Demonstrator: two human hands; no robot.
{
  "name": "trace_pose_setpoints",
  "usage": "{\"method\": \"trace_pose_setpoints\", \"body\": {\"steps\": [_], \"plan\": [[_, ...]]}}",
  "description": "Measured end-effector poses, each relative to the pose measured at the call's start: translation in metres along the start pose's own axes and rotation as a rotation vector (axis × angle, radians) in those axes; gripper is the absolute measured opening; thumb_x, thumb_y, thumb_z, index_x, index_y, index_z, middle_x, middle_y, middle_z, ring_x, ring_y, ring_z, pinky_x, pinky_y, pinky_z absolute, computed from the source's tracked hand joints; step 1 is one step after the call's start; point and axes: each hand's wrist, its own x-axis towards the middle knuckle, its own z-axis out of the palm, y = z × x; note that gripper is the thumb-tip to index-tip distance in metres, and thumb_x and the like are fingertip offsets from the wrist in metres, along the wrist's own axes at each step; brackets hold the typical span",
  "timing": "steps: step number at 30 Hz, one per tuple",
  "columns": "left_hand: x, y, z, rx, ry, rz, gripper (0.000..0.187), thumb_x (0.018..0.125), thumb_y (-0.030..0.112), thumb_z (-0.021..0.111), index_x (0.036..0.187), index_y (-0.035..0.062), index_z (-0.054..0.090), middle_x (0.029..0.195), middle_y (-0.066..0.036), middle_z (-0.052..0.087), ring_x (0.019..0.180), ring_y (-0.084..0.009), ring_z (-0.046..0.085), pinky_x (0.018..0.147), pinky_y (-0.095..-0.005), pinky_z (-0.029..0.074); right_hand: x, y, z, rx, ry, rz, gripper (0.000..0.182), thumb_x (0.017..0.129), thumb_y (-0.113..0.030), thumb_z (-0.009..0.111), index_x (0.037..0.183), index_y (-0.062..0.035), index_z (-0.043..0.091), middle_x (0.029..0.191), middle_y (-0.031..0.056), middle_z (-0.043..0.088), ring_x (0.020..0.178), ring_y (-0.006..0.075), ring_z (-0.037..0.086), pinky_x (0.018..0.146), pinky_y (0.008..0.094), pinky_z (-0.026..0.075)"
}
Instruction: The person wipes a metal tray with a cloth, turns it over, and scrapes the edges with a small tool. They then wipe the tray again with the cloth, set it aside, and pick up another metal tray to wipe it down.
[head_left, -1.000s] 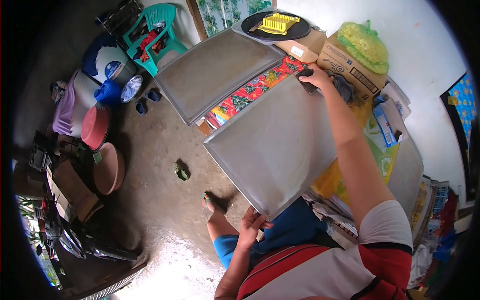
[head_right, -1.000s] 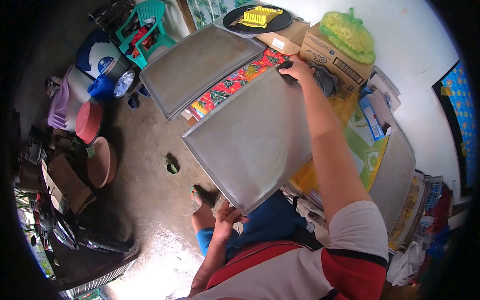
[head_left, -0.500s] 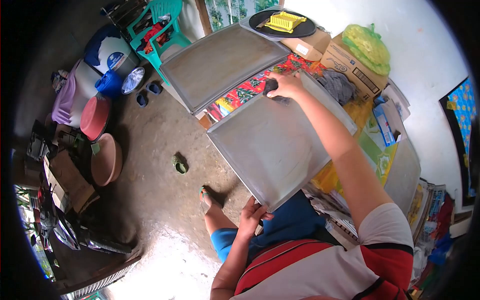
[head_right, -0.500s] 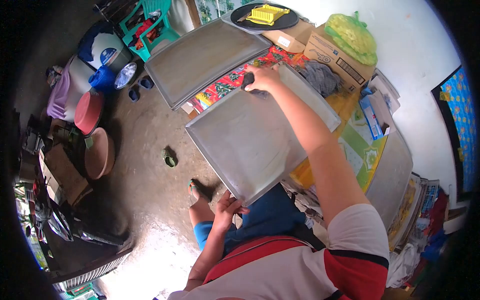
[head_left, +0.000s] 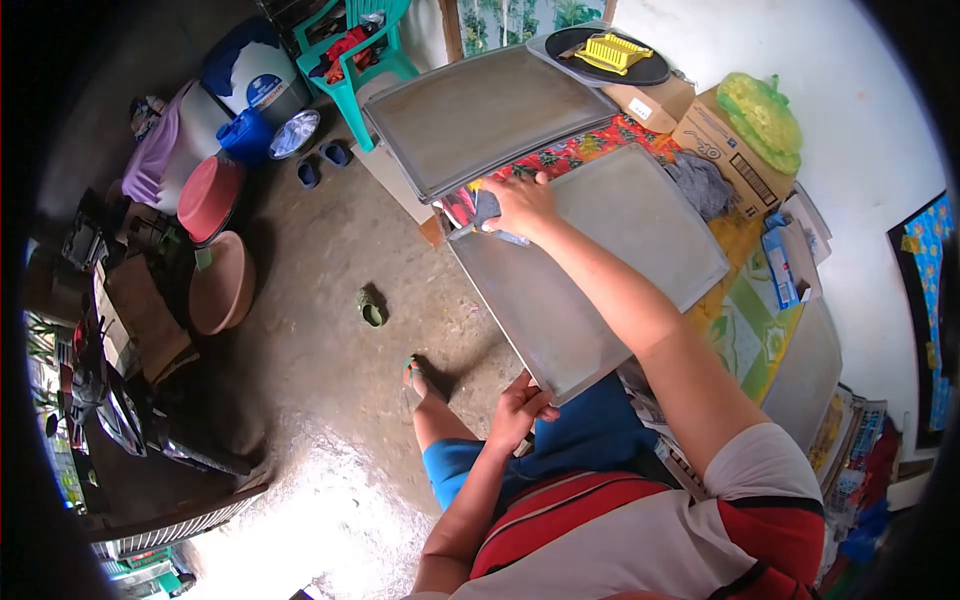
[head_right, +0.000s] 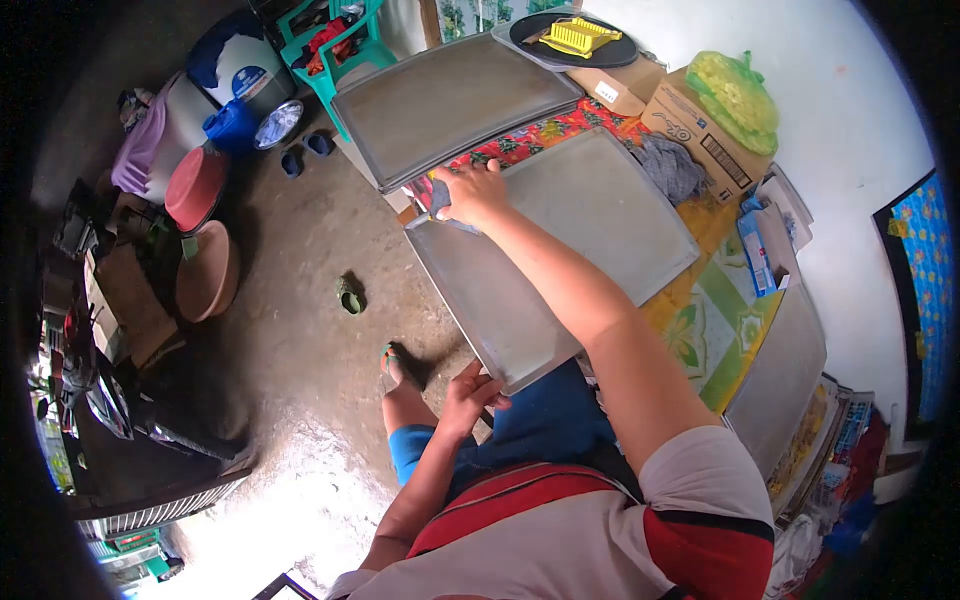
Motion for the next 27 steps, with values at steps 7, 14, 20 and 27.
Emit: {"method": "trace_pose_setpoints", "body": {"steps": [7, 14, 20, 27], "plan": [[0.003, -0.007, -0.001, 0.008, -0.001, -0.01, 0.046, 0.094, 0.003, 0.052, 0.139, -0.0008, 0.039, 0.079, -0.013, 0.064, 0.066, -0.0181, 0.067, 0.062, -0.0272, 0.056, -0.015, -0.038, 0.006, 0.073, 0.033, 0.013, 0.07, 0.067, -0.048, 0.081, 0.127, -0.0269, 0.051, 0.108, 0.0074, 0.067, 0.11, 0.0223, 0.059, 0.091, 0.0426, 0.033], [0.002, -0.009, 0.004, -0.04, -0.008, 0.03, 0.044, 0.095, 0.004, 0.052, 0.137, -0.0014, 0.039, 0.079, -0.012, 0.064, 0.066, -0.018, 0.068, 0.06, -0.0262, 0.056, -0.078, -0.096, -0.023, 0.155, 0.485, -0.433, 0.036, 0.086, -0.019, 0.06, 0.122, -0.0213, 0.056, 0.102, 0.0004, 0.059, 0.101, 0.0208, 0.056, 0.095, 0.0439, 0.037], [0.002, -0.007, 0.007, -0.039, 0.061, 0.036, 0.038, 0.094, 0.004, 0.053, 0.131, -0.0011, 0.044, 0.079, -0.012, 0.064, 0.063, -0.0173, 0.067, 0.058, -0.0259, 0.055, -0.09, -0.072, 0.004, -0.131, 0.46, -0.771, 0.015, 0.082, -0.019, 0.057, 0.095, -0.0252, 0.06, 0.097, -0.0046, 0.055, 0.1, 0.0148, 0.053, 0.092, 0.0394, 0.041], [0.003, -0.007, 0.007, -0.076, 0.124, 0.031, 0.034, 0.094, 0.003, 0.05, 0.127, -0.0025, 0.046, 0.081, -0.012, 0.064, 0.062, -0.0171, 0.066, 0.057, -0.026, 0.055, -0.099, -0.048, -0.007, -0.057, 0.337, -0.623, 0.015, 0.083, -0.017, 0.056, 0.096, -0.0215, 0.06, 0.095, -0.0018, 0.055, 0.101, 0.0166, 0.053, 0.093, 0.0389, 0.037]]}}
